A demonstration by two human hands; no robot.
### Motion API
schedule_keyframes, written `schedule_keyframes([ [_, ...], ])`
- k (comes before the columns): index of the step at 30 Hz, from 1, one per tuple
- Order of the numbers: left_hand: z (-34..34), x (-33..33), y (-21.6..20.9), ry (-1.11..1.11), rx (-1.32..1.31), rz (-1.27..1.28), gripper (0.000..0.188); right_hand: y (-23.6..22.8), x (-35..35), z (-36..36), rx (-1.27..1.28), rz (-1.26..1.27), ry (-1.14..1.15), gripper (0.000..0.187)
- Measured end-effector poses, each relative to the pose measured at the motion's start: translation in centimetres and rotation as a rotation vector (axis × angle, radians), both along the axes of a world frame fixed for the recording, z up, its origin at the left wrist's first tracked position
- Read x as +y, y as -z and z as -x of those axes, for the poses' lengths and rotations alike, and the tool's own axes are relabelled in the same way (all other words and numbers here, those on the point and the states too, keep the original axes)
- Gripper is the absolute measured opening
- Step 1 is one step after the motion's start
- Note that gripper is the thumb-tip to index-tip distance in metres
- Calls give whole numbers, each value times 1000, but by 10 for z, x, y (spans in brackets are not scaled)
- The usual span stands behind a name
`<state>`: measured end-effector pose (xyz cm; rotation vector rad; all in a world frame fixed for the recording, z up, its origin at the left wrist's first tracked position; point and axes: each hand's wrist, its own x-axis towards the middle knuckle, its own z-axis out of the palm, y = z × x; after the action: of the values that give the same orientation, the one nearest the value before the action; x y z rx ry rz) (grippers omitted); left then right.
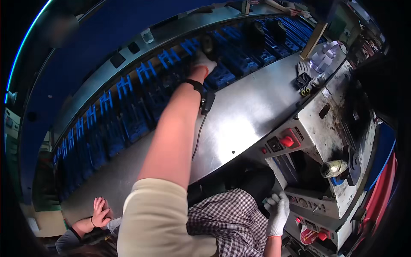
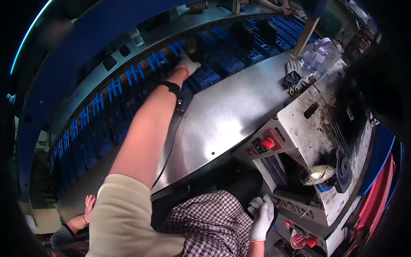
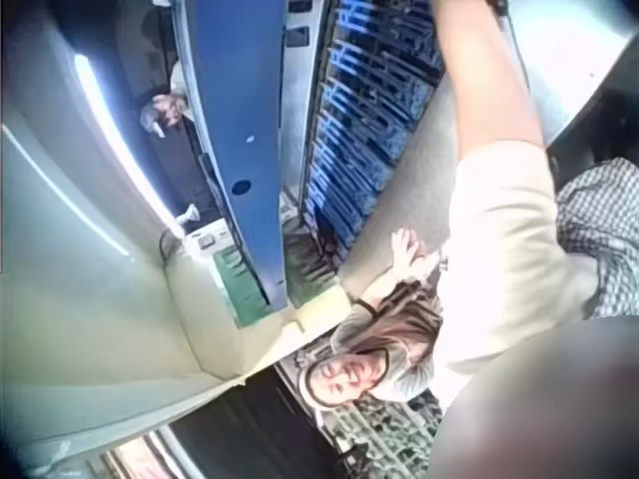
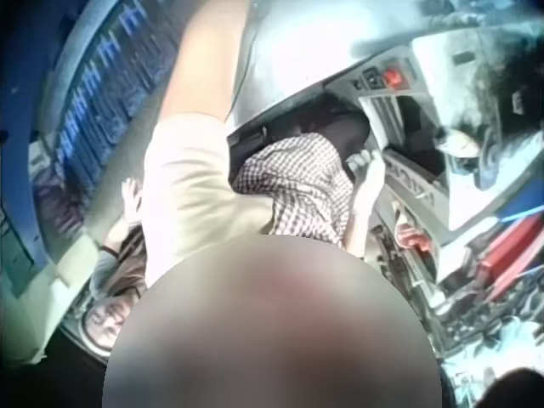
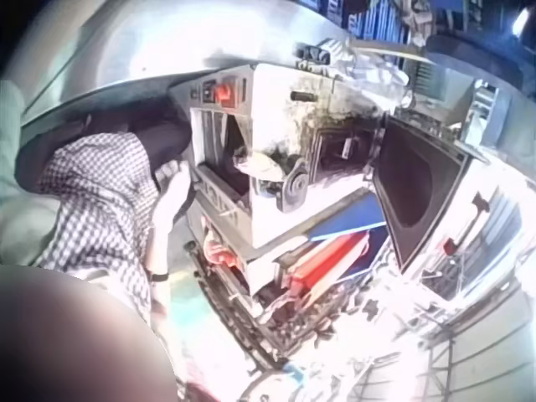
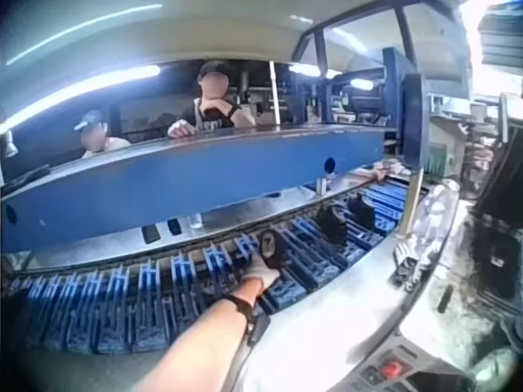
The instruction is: Using a heat press machine to set soles on shoes in a factory assembly line.
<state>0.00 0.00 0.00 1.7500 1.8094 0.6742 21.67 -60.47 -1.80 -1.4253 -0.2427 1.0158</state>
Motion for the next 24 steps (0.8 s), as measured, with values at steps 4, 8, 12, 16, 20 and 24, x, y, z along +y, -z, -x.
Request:
schedule_keyframes([
  [4,-19,-34,15,-134,45,17,106,2,-8,2,-47,35,-18,61],
  [8,-15,-84,-18,242,149,83,91,3,-22,1,-47,66,-10,58],
  [12,9,-196,-42,712,100,-23,79,9,-27,0,-49,39,-14,56],
  [16,24,-300,-33,737,414,-155,81,20,-28,-3,-13,-8,-9,51],
  [20,30,-340,-11,675,460,-361,80,28,-31,-5,14,-35,-18,48],
  [24,28,-339,2,634,430,-376,80,35,-37,-9,13,-67,-19,49],
])
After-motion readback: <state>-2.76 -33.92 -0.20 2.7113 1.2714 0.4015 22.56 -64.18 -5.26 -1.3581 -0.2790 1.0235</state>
